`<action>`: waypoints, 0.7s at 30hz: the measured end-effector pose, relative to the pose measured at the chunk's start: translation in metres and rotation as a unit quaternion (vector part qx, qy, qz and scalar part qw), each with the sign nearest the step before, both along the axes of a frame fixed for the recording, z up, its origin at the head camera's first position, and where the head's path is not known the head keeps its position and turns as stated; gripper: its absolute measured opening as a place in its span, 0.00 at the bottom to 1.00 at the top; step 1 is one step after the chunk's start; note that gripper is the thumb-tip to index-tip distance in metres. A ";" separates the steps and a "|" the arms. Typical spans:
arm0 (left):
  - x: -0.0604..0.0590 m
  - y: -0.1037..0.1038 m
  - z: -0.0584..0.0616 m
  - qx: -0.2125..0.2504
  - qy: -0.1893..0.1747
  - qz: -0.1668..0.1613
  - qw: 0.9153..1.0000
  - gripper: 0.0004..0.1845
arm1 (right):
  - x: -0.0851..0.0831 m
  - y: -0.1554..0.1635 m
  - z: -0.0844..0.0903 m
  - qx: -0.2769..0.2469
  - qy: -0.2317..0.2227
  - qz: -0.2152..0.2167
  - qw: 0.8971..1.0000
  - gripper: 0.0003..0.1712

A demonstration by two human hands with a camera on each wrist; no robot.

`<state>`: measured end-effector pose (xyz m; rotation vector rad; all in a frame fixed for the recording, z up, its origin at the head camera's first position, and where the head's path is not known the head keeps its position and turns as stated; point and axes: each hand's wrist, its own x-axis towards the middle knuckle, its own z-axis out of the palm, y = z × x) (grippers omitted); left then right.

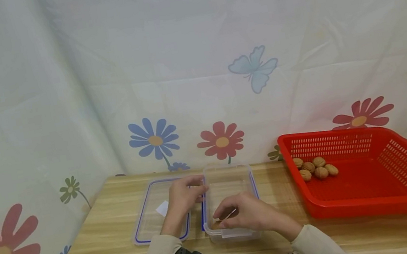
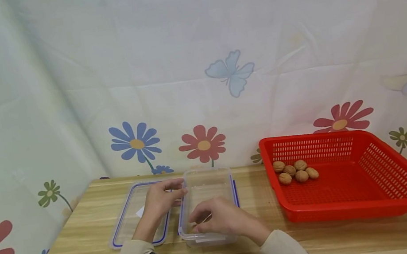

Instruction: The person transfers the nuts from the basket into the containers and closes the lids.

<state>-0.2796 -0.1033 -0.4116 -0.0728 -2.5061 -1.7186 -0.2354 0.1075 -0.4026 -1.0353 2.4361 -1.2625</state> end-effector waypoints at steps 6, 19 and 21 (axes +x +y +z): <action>0.000 0.000 0.000 0.005 0.000 -0.002 1.000 0.19 | 0.000 0.001 0.000 -0.002 0.002 0.000 1.000 0.11; 0.000 -0.001 -0.001 0.011 -0.002 -0.002 1.000 0.19 | -0.001 0.021 0.023 -0.004 0.028 -0.031 0.999 0.13; 0.000 0.000 -0.002 0.012 -0.005 -0.001 1.000 0.19 | 0.000 0.029 0.030 -0.012 0.038 -0.034 0.999 0.13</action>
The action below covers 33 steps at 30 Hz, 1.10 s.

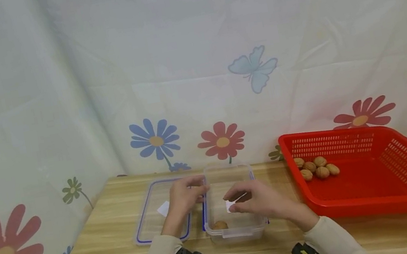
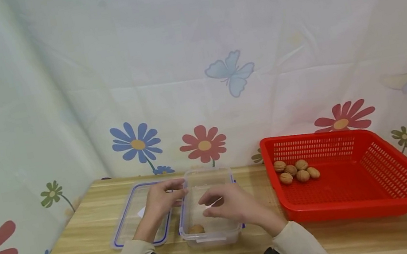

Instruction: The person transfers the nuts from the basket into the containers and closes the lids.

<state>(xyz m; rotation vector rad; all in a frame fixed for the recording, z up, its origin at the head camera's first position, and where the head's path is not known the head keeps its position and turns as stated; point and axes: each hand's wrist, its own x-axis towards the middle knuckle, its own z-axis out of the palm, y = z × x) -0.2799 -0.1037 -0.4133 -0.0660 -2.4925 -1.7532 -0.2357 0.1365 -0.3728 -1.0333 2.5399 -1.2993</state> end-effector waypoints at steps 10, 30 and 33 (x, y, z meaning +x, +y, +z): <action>0.000 0.000 0.000 0.003 -0.001 0.007 1.000 0.19 | 0.002 0.045 0.046 0.008 0.064 -0.052 0.997 0.16; 0.000 0.000 -0.002 -0.001 0.001 0.007 1.000 0.19 | -0.029 0.140 0.099 0.100 0.092 -0.169 0.976 0.20; 0.001 0.000 -0.002 0.002 -0.001 0.009 1.000 0.19 | -0.036 0.153 0.098 0.108 0.069 -0.189 0.974 0.23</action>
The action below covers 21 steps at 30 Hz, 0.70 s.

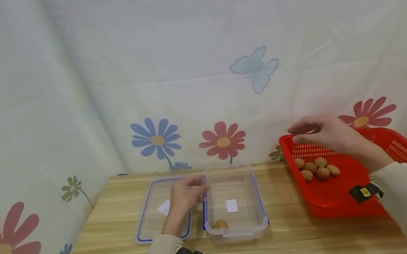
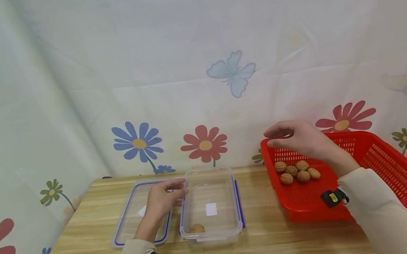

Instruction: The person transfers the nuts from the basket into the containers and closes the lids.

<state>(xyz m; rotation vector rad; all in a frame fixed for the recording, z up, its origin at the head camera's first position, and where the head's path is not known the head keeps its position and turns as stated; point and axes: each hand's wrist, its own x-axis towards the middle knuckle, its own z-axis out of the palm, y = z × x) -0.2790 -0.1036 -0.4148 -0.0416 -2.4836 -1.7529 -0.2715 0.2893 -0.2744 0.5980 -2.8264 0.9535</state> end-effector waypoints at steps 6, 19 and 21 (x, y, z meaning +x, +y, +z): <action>0.001 0.001 0.000 0.001 -0.003 0.001 1.000 0.18 | -0.014 0.021 -0.010 -0.006 -0.021 -0.023 1.000 0.28; 0.000 0.000 0.000 -0.001 0.004 0.002 1.000 0.19 | -0.039 0.051 -0.039 -0.002 -0.059 -0.033 0.998 0.28; 0.000 0.000 0.000 0.000 0.004 0.001 1.000 0.19 | -0.041 0.055 -0.043 -0.002 -0.072 -0.037 0.997 0.28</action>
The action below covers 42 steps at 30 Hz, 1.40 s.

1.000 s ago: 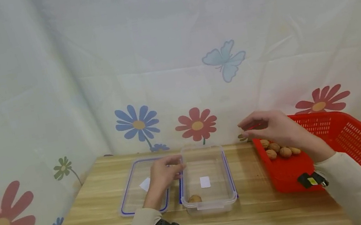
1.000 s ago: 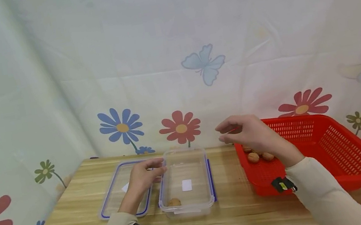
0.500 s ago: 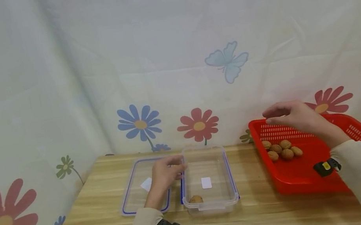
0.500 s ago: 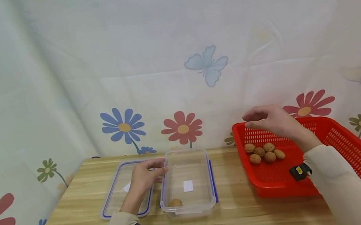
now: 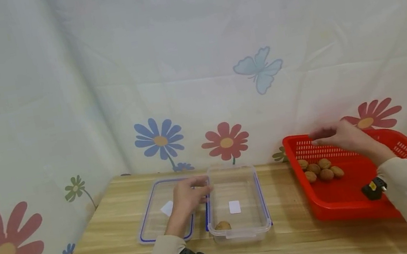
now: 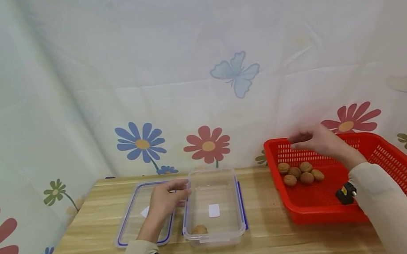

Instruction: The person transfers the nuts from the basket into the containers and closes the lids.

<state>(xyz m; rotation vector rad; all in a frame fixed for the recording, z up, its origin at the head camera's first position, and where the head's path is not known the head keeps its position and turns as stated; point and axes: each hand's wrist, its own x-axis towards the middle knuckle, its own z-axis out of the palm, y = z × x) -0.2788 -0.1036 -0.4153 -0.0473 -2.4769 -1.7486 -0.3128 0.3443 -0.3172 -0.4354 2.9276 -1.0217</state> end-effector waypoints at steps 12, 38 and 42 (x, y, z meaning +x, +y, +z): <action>-0.001 -0.001 -0.002 0.011 0.002 -0.003 1.000 0.19 | -0.012 0.021 -0.022 0.030 -0.027 0.006 0.999 0.25; -0.001 -0.001 0.000 0.007 -0.003 -0.003 1.000 0.19 | -0.025 0.038 -0.047 0.070 -0.090 0.040 0.993 0.23; -0.001 -0.001 0.000 0.005 -0.005 0.000 1.000 0.19 | -0.025 0.037 -0.047 0.077 -0.093 0.042 0.992 0.21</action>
